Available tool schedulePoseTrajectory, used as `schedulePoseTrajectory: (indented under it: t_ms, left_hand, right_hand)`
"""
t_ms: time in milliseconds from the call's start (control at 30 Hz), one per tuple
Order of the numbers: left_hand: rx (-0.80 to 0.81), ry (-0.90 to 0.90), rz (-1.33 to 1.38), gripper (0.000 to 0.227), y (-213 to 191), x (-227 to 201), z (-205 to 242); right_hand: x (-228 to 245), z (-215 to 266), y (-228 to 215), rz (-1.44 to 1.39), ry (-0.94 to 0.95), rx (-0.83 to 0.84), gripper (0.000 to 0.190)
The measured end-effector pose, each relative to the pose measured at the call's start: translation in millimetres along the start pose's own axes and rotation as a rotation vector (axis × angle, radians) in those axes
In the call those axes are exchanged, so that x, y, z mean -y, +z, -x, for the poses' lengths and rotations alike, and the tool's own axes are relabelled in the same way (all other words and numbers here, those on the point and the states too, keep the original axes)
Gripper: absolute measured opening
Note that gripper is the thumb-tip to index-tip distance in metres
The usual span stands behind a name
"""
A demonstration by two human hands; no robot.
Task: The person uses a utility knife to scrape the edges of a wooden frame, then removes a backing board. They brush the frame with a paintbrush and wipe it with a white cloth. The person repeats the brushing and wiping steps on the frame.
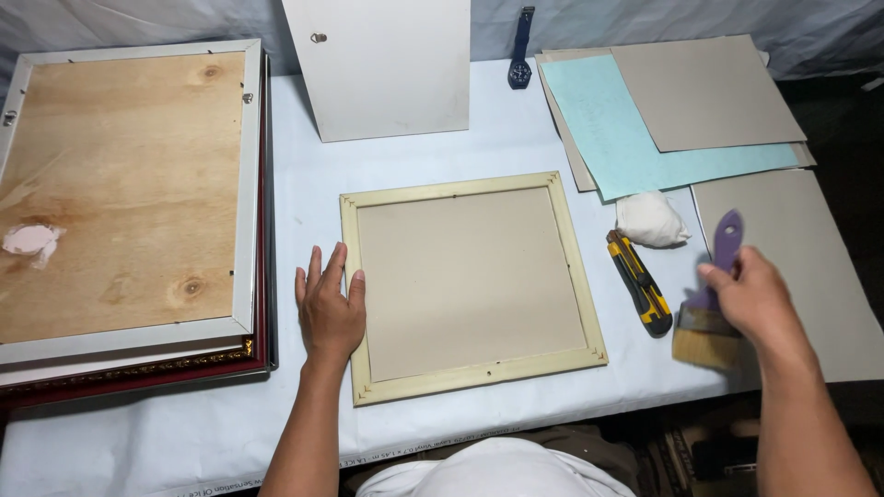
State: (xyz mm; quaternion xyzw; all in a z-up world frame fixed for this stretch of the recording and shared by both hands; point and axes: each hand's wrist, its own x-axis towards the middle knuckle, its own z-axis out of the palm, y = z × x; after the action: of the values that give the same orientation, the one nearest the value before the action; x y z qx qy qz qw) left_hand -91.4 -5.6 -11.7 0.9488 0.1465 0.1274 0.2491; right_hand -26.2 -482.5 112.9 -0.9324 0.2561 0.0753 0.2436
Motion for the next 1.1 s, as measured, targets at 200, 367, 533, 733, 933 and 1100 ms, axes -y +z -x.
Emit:
schedulePoseTrajectory:
  t_ms: [200, 367, 533, 733, 933, 1100]
  left_hand:
    - [-0.023, 0.021, 0.072, 0.049, -1, 2, 1]
    - [0.062, 0.012, 0.048, 0.059, -4, -5, 25]
    - [0.103, -0.072, 0.004, 0.056, 3, -6, 39]
    - [-0.069, 0.042, 0.015, 0.048, 4, -4, 47]
    - [-0.024, 0.023, 0.020, 0.049, -8, -4, 87]
    - [-0.093, -0.011, 0.067, 0.044, -6, -3, 89]
  right_hand:
    - [48, 20, -18, -0.408, -0.682, -0.247, 0.015]
    - [109, -22, 54, -0.614, -0.846, -0.051, 0.015]
    - [64, 26, 42, -0.354, -0.888, 0.134, 0.016]
    - [38, 41, 25, -0.729, -0.835, 0.695, 0.023]
    - [121, 96, 91, -0.335, -1.020, -0.179, 0.024]
    - [111, 141, 93, -0.738, -1.013, 1.023, 0.024]
